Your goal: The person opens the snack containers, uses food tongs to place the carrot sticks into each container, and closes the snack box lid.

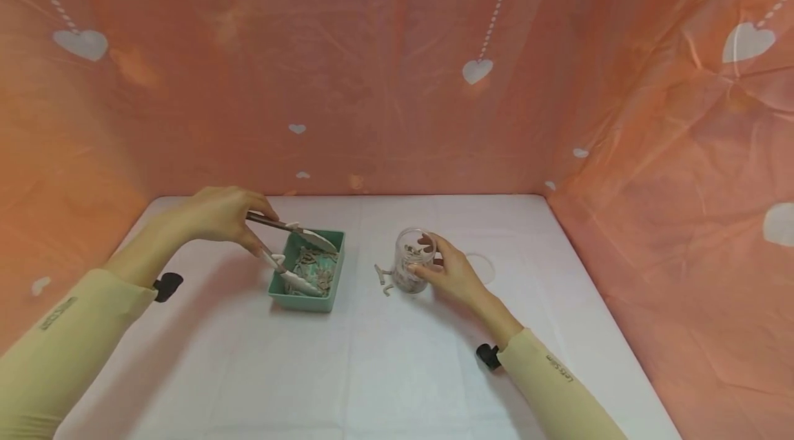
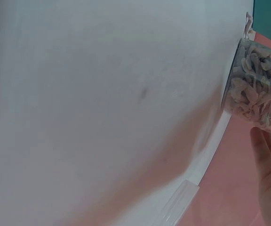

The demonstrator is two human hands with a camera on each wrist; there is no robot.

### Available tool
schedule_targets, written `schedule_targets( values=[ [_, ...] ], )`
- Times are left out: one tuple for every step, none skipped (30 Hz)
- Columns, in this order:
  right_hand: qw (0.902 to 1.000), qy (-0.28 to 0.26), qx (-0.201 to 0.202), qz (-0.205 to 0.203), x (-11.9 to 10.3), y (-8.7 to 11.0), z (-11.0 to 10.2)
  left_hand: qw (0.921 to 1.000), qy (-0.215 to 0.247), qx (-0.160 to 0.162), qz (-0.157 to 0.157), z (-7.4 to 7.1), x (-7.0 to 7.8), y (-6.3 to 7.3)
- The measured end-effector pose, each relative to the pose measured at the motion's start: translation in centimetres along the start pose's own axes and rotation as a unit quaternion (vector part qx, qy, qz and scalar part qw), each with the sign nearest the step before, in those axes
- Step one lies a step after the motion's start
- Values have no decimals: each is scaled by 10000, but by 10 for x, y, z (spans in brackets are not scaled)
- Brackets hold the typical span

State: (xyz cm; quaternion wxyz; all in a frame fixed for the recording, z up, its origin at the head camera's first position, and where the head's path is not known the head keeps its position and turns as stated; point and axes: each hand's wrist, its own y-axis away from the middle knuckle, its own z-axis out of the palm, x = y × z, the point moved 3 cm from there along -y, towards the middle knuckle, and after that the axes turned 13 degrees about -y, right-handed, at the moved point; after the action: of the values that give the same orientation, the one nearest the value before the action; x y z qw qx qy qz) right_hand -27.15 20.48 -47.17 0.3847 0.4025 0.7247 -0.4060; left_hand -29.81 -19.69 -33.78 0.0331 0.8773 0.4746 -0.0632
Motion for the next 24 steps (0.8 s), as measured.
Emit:
schedule_targets(
  values=[
    [10000,-10,-4,7,0,0,0,10000,18,-18,8,1,0,-1],
    [10000,-23,-10,13,0,0,0,10000,39,-37,11,1,0,-1],
    [10000,-37,-17,20,1,0,0,10000,53,-57,16,1,-1,-2],
    [10000,-46,-24,28,1,0,1,9999,67,-71,23,2,-1,-3],
    [10000,-47,-26,32,1,0,1,9999,84,-89,41,3,-2,-3],
    [10000,-51,-33,29,1,0,1,9999,91,-96,52,3,-3,-4],
    [10000,-49,-32,35,0,0,1,9999,102,-94,63,4,-3,-4],
    [10000,-45,-31,37,0,0,1,9999,111,-104,54,4,-4,-4],
    [10000,-41,-31,38,0,0,1,9999,114,-106,61,5,-5,-5],
    [10000,-45,-34,42,0,0,1,9998,123,-103,72,6,-5,-5],
    [10000,-37,-33,42,0,0,1,9998,129,-109,63,6,-6,-5],
    [10000,-37,-31,42,0,0,1,9998,134,-118,48,7,-6,-5],
    [10000,-29,-27,40,0,0,1,9998,143,-133,37,7,-6,-5],
    [10000,-24,-22,40,0,0,1,9998,153,-144,34,7,-6,-4],
    [10000,-20,-18,40,0,0,1,9998,153,-150,36,7,-6,-4],
    [10000,-5,-10,33,0,0,1,9998,149,-159,33,7,-6,-4],
    [10000,5,-4,23,0,0,1,9997,149,-167,24,7,-5,-3],
    [10000,2,3,20,0,0,0,9997,145,-168,35,7,-5,-3],
    [10000,4,11,18,1,0,0,9998,143,-161,47,7,-4,-3],
    [10000,11,21,29,1,0,0,9998,135,-149,68,8,-4,-2],
    [10000,14,18,30,2,0,0,9998,127,-144,76,8,-4,-2],
    [10000,11,18,34,2,0,0,9998,140,-141,79,9,-4,-2],
    [10000,-6,14,46,2,0,0,9998,158,-135,74,9,-3,-1],
    [10000,-15,13,59,2,1,0,9997,171,-132,72,10,-3,-1]
  ],
)
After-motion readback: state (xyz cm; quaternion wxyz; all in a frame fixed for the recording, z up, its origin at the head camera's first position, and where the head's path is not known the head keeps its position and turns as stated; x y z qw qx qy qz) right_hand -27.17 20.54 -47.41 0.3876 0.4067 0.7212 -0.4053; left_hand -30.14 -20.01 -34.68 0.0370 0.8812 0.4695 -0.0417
